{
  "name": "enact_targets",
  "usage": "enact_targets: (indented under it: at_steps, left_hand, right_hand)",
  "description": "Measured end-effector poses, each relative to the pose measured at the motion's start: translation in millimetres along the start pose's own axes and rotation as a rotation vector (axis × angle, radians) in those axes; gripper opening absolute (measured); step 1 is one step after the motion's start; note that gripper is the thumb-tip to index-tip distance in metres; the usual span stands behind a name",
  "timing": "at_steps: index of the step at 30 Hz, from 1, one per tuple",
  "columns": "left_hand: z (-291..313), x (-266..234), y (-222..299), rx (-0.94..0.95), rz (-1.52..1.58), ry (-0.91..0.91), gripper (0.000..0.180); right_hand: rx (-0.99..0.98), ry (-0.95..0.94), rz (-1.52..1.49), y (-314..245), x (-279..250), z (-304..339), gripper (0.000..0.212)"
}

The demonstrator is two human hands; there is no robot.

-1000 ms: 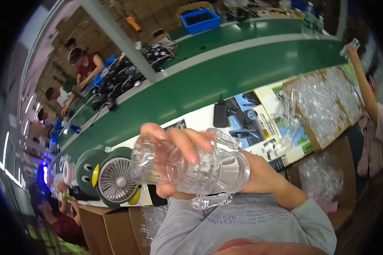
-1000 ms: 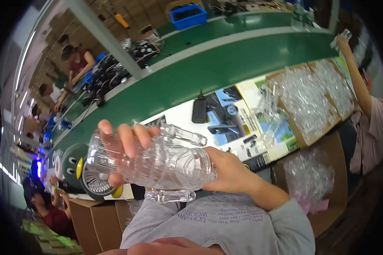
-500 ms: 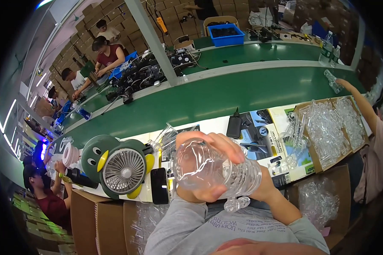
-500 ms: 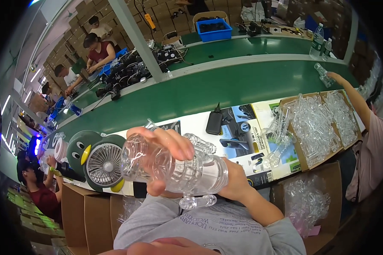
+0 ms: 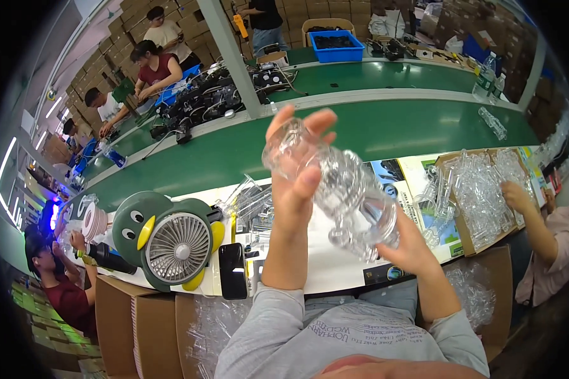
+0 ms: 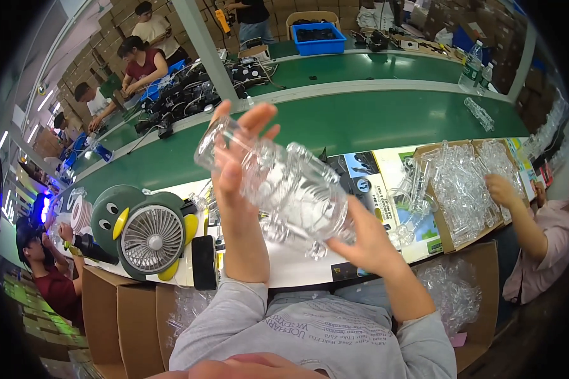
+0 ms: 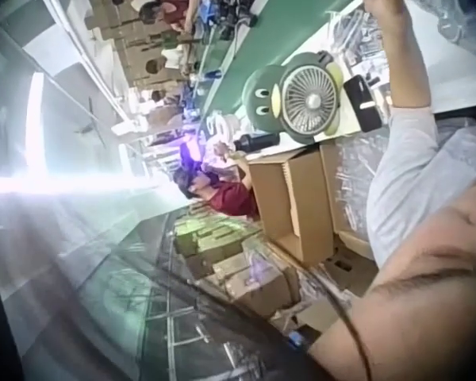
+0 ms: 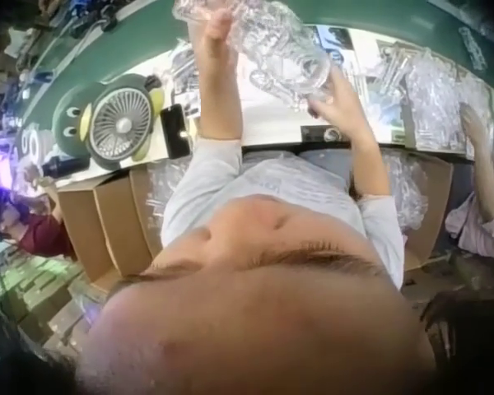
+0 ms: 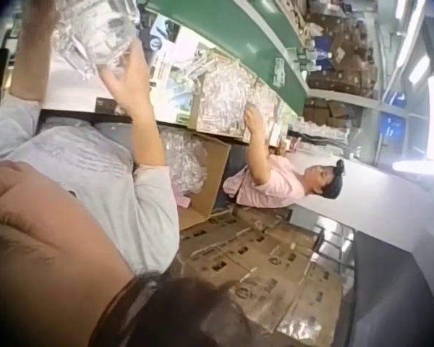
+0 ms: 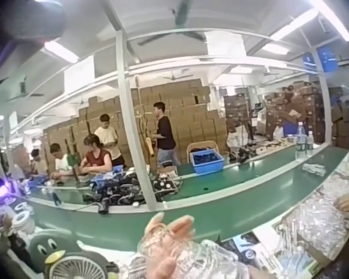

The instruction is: Assemble clear plastic components by applying liquid from a squeeze bottle and joining pieces on a production line.

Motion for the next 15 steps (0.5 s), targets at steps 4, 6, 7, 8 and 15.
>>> enact_targets:
  at_steps: [4, 6, 7, 8, 15]
  left_hand:
    - [-6.6, -50.9, 34.5, 0.241, -0.224, 0.325, 0.063]
    - [6.1, -74.9, 64.6, 0.390, -0.250, 0.497, 0.061]
    - [19.8, -84.7, 76.8, 0.496, -0.160, 0.575, 0.055]
    - [34.2, -93.0, 87.0, 0.601, -0.071, 0.652, 0.049]
    - [80.0, -90.7, 149.2, 0.997, -0.038, 0.564, 0.026]
  right_hand:
    - [0.088, 0.118, 0.081, 4.7, -20.3, -35.0, 0.065]
    - [0.029, 0.202, 0.358, 7.5, -30.3, -61.8, 0.062]
    - [0.036, 0.209, 0.363, 12.2, -32.8, -76.0, 0.062]
    - [0.009, 0.197, 0.496, 13.6, -33.1, -91.9, 0.060]
    - [0.067, 0.069, 0.879, 78.4, 1.3, -196.5, 0.054]
Point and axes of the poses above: each hand's wrist, its own z-axis away from the middle knuckle, its own x-axis out of the palm, y = z × x, the point moved 8 cm from there along -z, towards the middle knuckle, and after that the axes turned 6 degrees about -z, right-handed, at the moved point
